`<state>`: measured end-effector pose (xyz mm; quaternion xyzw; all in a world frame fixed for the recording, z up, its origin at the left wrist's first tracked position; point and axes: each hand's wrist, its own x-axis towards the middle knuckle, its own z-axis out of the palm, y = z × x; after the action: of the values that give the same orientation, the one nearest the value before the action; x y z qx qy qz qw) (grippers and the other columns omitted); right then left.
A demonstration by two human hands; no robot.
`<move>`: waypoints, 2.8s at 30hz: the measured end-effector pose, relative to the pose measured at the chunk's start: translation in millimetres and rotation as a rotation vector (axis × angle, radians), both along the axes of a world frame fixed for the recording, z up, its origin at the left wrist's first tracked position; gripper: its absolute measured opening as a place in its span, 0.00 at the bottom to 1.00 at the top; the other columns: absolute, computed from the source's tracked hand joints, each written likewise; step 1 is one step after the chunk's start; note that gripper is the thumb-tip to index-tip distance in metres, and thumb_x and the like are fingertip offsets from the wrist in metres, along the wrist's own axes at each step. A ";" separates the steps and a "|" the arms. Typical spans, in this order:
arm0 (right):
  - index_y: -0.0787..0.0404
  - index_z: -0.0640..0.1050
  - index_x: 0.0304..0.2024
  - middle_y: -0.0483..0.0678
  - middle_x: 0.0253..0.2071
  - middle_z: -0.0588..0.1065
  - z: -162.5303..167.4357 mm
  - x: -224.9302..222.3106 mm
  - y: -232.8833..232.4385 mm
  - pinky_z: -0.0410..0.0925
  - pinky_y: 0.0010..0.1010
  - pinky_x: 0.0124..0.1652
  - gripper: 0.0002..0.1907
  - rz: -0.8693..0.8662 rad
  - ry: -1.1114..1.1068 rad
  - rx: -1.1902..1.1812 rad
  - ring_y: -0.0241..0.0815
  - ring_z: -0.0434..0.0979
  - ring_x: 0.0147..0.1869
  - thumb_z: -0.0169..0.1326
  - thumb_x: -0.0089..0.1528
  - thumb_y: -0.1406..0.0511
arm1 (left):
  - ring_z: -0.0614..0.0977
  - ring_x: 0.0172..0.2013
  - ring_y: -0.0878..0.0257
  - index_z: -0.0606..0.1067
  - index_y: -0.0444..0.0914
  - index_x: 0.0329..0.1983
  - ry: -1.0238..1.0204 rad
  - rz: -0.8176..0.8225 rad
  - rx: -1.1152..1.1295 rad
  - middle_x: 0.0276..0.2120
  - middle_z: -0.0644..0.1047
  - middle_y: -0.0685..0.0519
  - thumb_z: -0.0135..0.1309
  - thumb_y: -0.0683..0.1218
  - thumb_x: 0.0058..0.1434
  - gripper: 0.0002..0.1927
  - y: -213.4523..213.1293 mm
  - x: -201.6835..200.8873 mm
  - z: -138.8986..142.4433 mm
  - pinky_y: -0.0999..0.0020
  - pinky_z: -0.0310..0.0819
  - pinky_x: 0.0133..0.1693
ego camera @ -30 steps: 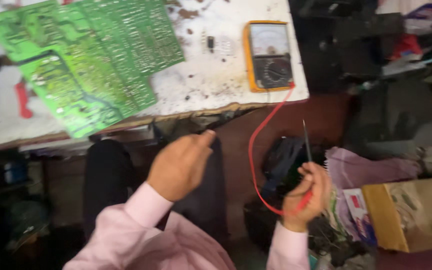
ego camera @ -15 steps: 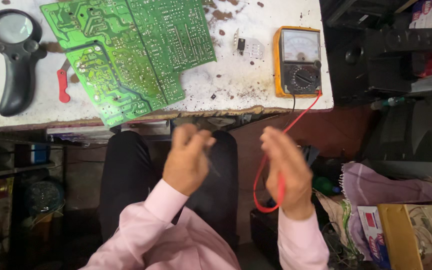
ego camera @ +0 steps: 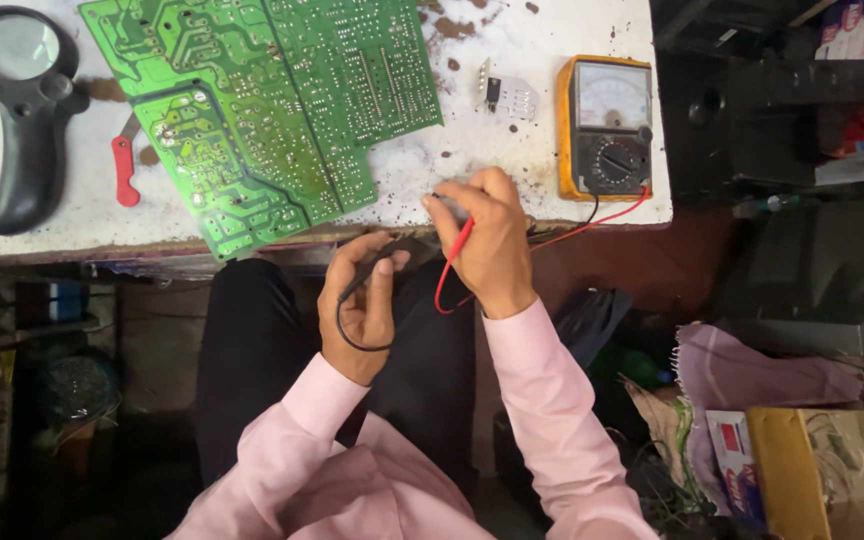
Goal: The person tests a small electronic component with a multimeter, then uses a soldering iron to apply solder to several points on a green circuit board. They continue testing the component and briefly handle a small cylindrical object before placing the circuit board aside.
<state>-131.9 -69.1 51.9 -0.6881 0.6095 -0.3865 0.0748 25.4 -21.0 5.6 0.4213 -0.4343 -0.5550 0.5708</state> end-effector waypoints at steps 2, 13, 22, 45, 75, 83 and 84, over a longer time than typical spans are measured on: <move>0.63 0.83 0.42 0.53 0.33 0.68 1.8 0.1 -4.2 0.66 0.38 0.39 0.09 0.041 0.051 0.007 0.50 0.71 0.38 0.66 0.59 0.69 | 0.84 0.51 0.61 0.70 0.30 0.59 0.033 -0.004 -0.041 0.52 0.77 0.47 0.47 0.37 0.72 0.14 -2.8 -1.2 -1.8 0.71 0.78 0.53; 0.60 0.72 0.53 0.43 0.44 0.72 8.6 -18.5 12.7 0.68 0.28 0.41 0.15 -0.031 -0.635 -0.085 0.36 0.73 0.42 0.46 0.72 0.57 | 0.87 0.40 0.63 0.77 0.31 0.50 -0.242 -0.010 -0.195 0.42 0.81 0.47 0.57 0.35 0.68 0.08 -35.1 4.8 9.3 0.72 0.81 0.43; 0.66 0.75 0.38 0.43 0.28 0.75 -31.1 -22.6 28.2 0.62 0.19 0.27 0.08 -0.048 -0.772 0.174 0.27 0.70 0.28 0.63 0.65 0.71 | 0.85 0.33 0.62 0.78 0.33 0.50 -0.403 -0.001 -0.327 0.41 0.81 0.46 0.58 0.35 0.66 0.10 -48.9 2.1 24.5 0.71 0.80 0.37; 0.67 0.80 0.44 0.48 0.33 0.80 -25.1 -28.2 5.5 0.70 0.20 0.29 0.07 -0.009 -0.840 0.319 0.31 0.78 0.30 0.52 0.68 0.71 | 0.86 0.33 0.59 0.81 0.34 0.46 -0.483 -0.056 -0.264 0.40 0.82 0.46 0.60 0.38 0.61 0.10 -58.8 -2.1 20.1 0.70 0.79 0.35; 0.66 0.77 0.36 0.49 0.34 0.80 -36.4 -34.4 12.1 0.68 0.19 0.27 0.03 0.076 -0.794 0.256 0.28 0.76 0.30 0.58 0.63 0.75 | 0.86 0.37 0.56 0.81 0.35 0.46 -0.500 -0.040 -0.285 0.41 0.82 0.46 0.60 0.38 0.61 0.10 -57.8 -2.8 19.7 0.68 0.80 0.35; 0.66 0.77 0.35 0.48 0.33 0.79 -35.0 -32.8 12.5 0.68 0.19 0.27 0.03 0.058 -0.784 0.264 0.27 0.76 0.29 0.59 0.63 0.75 | 0.86 0.38 0.55 0.81 0.35 0.47 -0.502 -0.046 -0.292 0.42 0.82 0.45 0.59 0.38 0.61 0.11 -58.5 -3.7 19.4 0.68 0.80 0.38; 0.67 0.77 0.35 0.47 0.32 0.79 -34.7 -32.6 12.5 0.67 0.19 0.27 0.03 0.060 -0.787 0.262 0.27 0.75 0.29 0.59 0.63 0.75 | 0.86 0.39 0.55 0.81 0.35 0.47 -0.505 -0.040 -0.306 0.42 0.82 0.45 0.59 0.38 0.61 0.11 -58.6 -3.8 19.2 0.68 0.80 0.38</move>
<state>-164.6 -56.6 17.3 -0.4898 0.5581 -0.5368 0.4004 21.6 -79.6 24.8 0.4465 -0.6496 -0.3716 0.4905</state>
